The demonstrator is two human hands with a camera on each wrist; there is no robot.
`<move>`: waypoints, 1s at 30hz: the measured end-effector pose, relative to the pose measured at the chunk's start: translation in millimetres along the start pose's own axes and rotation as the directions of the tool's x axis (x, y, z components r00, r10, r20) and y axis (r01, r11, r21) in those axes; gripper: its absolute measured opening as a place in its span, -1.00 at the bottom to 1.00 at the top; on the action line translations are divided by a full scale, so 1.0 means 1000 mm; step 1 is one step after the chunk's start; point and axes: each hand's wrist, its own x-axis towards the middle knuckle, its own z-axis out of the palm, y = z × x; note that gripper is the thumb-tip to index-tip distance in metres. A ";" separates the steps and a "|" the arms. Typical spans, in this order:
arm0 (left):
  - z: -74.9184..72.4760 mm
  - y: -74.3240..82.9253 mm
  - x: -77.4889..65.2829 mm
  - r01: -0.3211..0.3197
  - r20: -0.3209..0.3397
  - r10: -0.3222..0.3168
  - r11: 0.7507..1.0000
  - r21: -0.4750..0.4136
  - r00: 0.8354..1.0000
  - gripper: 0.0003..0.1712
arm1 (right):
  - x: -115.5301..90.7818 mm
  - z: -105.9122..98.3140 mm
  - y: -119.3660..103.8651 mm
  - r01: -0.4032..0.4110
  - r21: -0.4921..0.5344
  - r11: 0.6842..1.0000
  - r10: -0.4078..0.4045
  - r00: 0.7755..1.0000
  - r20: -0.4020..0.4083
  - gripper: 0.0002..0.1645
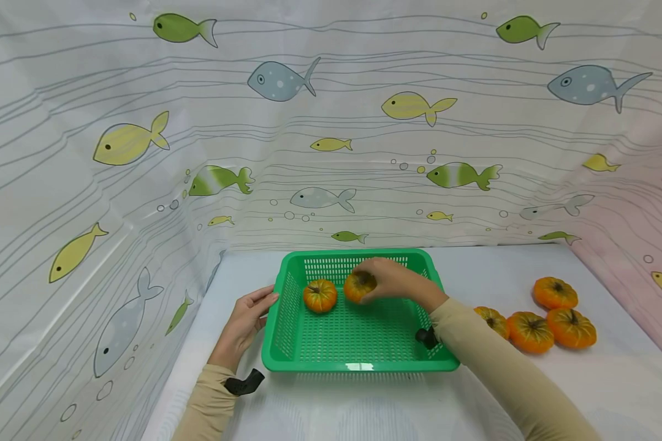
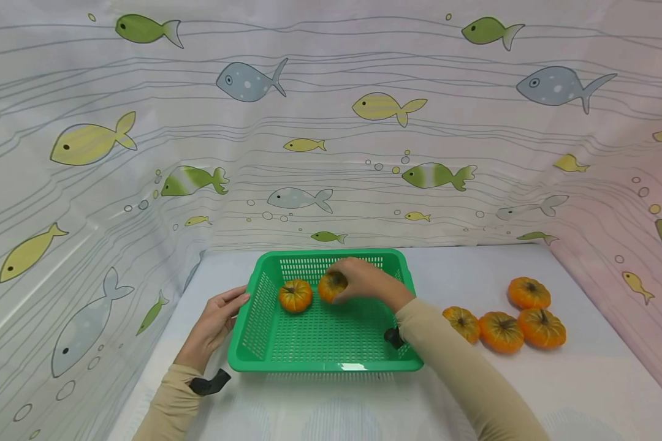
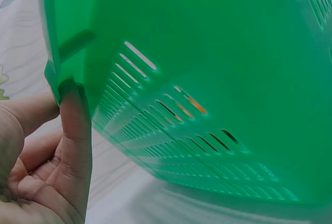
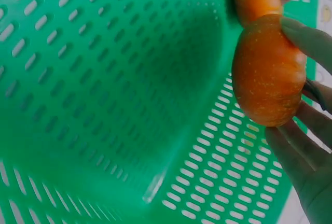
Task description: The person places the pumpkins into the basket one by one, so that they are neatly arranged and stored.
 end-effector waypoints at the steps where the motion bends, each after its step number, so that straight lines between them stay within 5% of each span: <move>1: 0.000 0.000 0.000 -0.001 0.000 0.001 1.000 0.001 1.000 -0.35 | 0.001 0.002 0.000 0.000 0.001 1.000 0.000 1.000 0.002 -0.22; 30: 0.001 0.002 -0.002 0.003 -0.012 -0.003 1.000 0.022 1.000 -0.37 | 0.012 0.019 -0.010 -0.043 -0.022 0.999 0.044 0.995 0.084 -0.23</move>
